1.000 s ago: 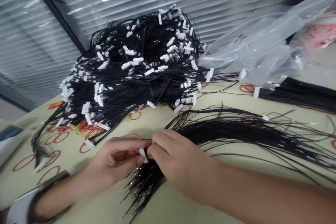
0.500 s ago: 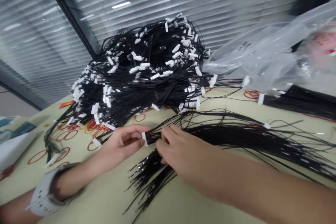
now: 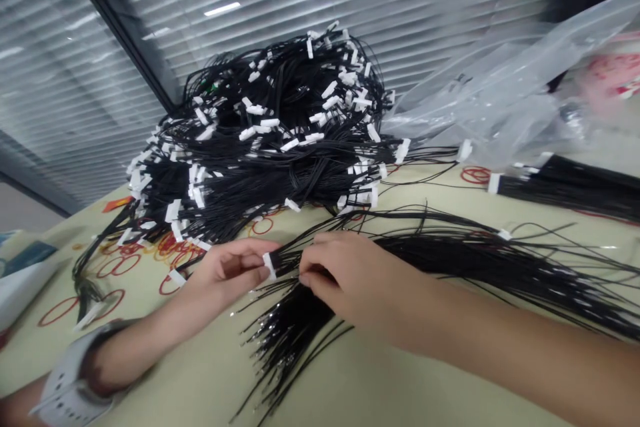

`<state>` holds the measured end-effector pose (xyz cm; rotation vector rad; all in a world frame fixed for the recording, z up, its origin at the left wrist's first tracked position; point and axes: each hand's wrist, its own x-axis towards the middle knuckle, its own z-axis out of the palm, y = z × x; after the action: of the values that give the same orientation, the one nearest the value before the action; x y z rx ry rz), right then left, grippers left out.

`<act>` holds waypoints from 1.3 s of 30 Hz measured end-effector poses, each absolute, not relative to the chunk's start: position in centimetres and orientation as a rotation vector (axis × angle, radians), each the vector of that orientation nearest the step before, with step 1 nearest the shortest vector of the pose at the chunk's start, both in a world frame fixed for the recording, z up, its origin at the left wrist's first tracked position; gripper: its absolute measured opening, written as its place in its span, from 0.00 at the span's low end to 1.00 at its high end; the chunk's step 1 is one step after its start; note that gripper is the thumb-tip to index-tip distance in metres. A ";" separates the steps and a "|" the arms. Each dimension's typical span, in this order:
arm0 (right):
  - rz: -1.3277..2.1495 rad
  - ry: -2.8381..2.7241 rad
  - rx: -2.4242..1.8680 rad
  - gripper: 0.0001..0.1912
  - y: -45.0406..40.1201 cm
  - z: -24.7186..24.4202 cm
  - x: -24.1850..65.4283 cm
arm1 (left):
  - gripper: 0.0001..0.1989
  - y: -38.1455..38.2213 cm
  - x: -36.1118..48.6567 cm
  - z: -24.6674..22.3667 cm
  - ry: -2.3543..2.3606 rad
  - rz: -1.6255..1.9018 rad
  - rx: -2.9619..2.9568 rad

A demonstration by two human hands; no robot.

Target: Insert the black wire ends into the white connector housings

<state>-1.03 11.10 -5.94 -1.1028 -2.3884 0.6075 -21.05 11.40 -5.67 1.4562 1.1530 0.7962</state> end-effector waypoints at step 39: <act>0.689 -2.076 -1.208 0.07 10.9 -6.9 -1.3 | 0.12 11.8 -21.7 -5.9 1.122 0.743 1.220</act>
<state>-1.34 10.90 -6.89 -1.2080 -2.0756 0.6886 -21.68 11.81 -5.92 1.2200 1.1223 0.7434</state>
